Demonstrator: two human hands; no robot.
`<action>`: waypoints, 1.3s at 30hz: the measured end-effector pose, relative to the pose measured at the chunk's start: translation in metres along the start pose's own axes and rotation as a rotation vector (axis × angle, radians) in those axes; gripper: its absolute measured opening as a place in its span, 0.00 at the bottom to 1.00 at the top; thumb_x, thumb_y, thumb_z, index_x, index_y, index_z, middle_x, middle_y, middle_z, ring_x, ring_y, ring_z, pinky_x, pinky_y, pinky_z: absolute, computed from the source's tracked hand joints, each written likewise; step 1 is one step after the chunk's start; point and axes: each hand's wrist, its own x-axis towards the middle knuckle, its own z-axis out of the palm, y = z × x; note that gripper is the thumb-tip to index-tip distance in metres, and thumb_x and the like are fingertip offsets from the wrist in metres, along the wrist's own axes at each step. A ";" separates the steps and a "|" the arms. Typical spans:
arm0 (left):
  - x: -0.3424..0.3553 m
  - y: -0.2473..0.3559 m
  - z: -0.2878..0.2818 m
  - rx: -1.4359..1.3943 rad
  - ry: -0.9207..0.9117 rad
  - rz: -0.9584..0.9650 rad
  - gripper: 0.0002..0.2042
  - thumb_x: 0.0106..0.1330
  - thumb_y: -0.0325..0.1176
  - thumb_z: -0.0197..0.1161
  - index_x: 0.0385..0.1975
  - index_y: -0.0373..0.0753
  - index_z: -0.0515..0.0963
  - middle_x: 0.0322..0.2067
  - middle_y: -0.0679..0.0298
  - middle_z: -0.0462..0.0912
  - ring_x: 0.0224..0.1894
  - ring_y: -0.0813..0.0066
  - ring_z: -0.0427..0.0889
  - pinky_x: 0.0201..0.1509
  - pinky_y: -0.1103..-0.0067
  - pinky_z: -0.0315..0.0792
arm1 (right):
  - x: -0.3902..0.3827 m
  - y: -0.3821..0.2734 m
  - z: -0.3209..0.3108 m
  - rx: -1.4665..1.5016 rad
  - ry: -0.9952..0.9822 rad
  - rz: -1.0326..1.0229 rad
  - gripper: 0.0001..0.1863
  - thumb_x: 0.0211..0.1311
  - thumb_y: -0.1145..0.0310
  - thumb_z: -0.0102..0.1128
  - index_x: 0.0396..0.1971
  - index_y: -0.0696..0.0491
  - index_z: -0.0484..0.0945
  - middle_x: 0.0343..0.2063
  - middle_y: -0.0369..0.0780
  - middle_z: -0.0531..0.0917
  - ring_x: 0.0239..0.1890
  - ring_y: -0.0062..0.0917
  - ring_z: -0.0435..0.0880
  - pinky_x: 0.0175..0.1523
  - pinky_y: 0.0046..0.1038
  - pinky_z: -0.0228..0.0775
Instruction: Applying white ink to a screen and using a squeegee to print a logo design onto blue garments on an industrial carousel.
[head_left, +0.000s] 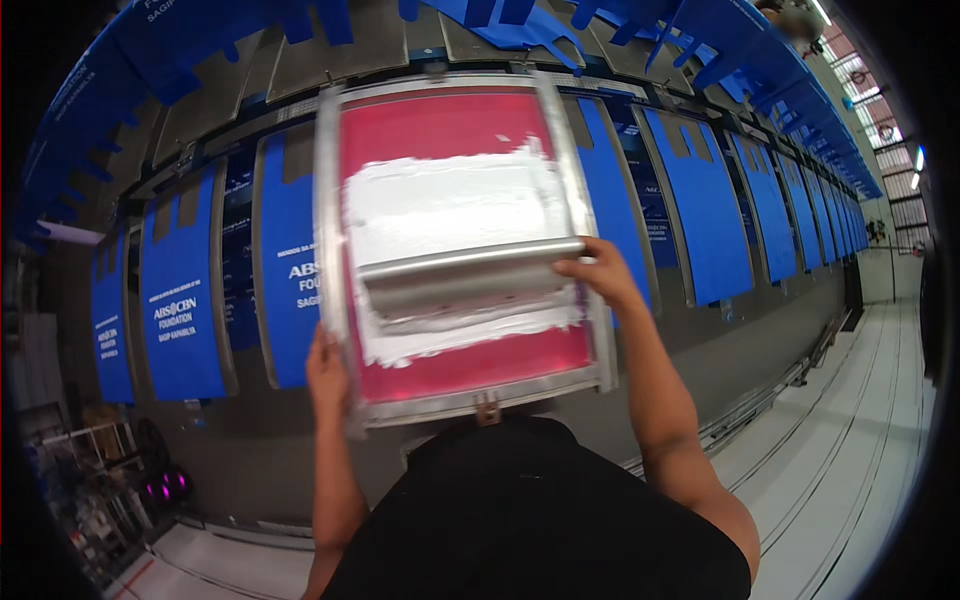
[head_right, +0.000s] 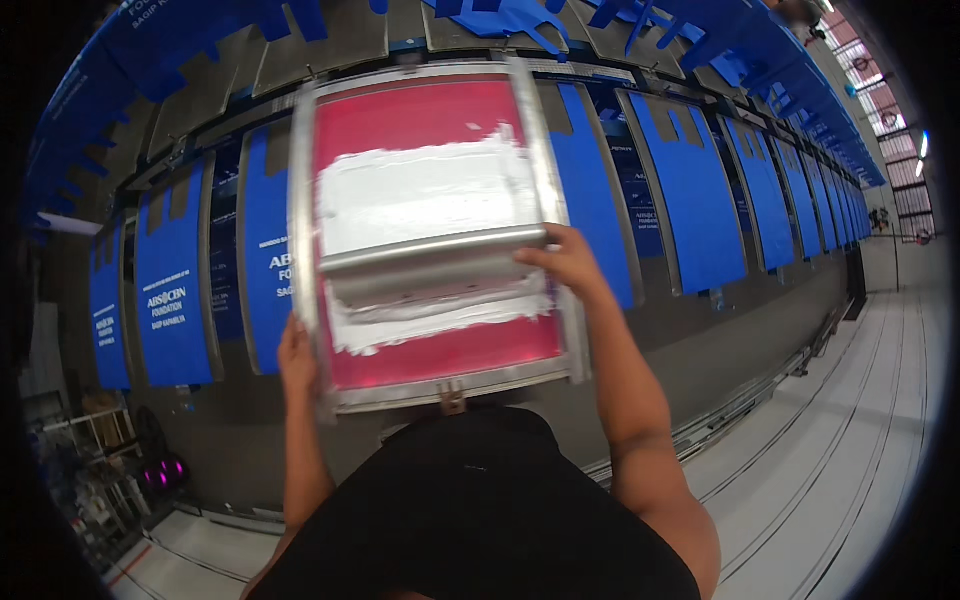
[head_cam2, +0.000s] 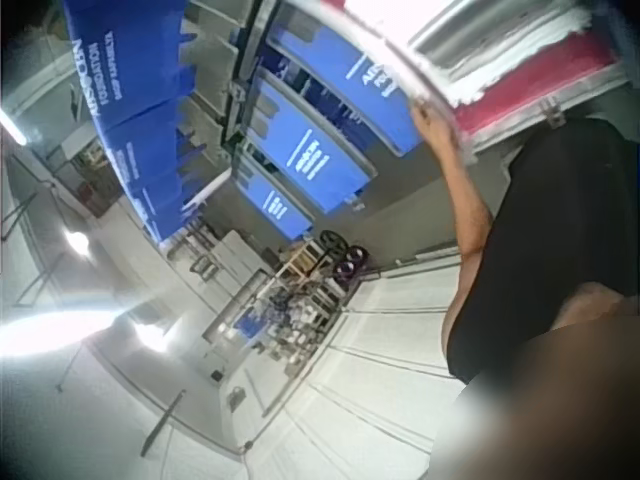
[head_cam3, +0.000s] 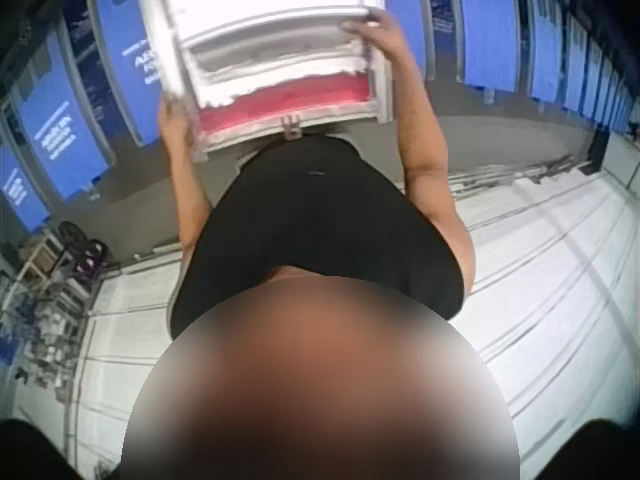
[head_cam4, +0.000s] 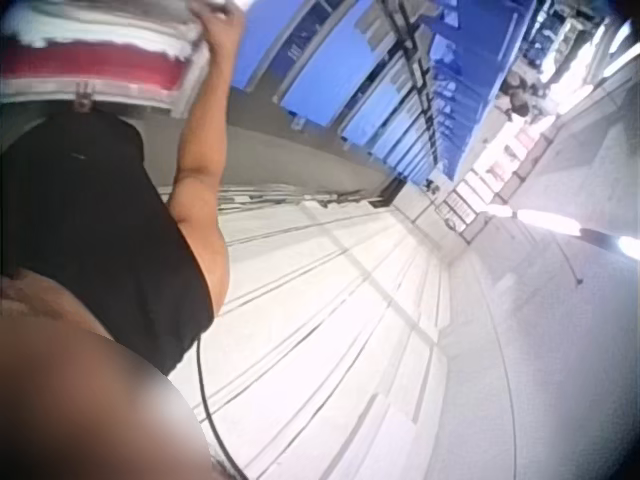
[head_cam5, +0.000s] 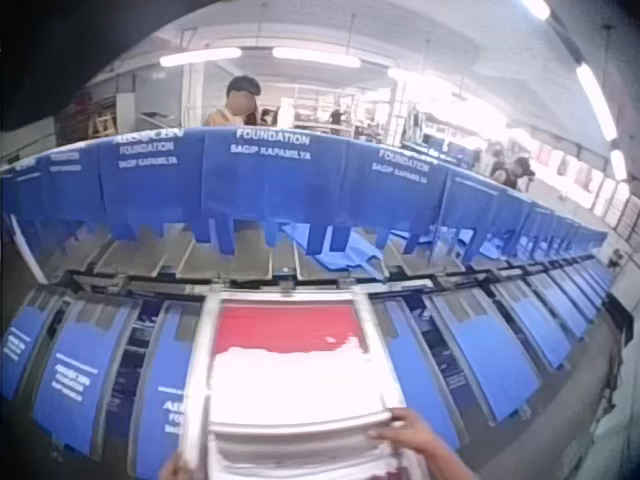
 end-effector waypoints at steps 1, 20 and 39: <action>-0.005 0.002 0.038 -0.015 -0.043 0.017 0.24 0.73 0.41 0.51 0.62 0.30 0.65 0.59 0.49 0.71 0.61 0.68 0.70 0.65 0.76 0.61 | -0.004 0.008 -0.035 -0.045 0.035 0.016 0.21 0.43 0.68 0.75 0.40 0.60 0.82 0.33 0.40 0.85 0.38 0.22 0.81 0.47 0.26 0.73; -0.071 0.041 0.251 -0.001 0.073 -0.068 0.23 0.72 0.41 0.53 0.60 0.33 0.69 0.57 0.53 0.75 0.58 0.69 0.73 0.63 0.77 0.64 | 0.044 0.106 -0.239 -0.132 -0.032 0.041 0.23 0.44 0.63 0.76 0.41 0.58 0.82 0.32 0.38 0.84 0.35 0.22 0.81 0.44 0.25 0.73; -0.064 0.024 0.256 -0.079 0.066 -0.045 0.25 0.72 0.45 0.53 0.61 0.34 0.68 0.54 0.54 0.77 0.54 0.71 0.75 0.59 0.79 0.65 | 0.038 0.133 -0.226 -0.014 -0.040 -0.001 0.25 0.45 0.65 0.76 0.44 0.60 0.81 0.35 0.40 0.84 0.38 0.22 0.81 0.46 0.24 0.73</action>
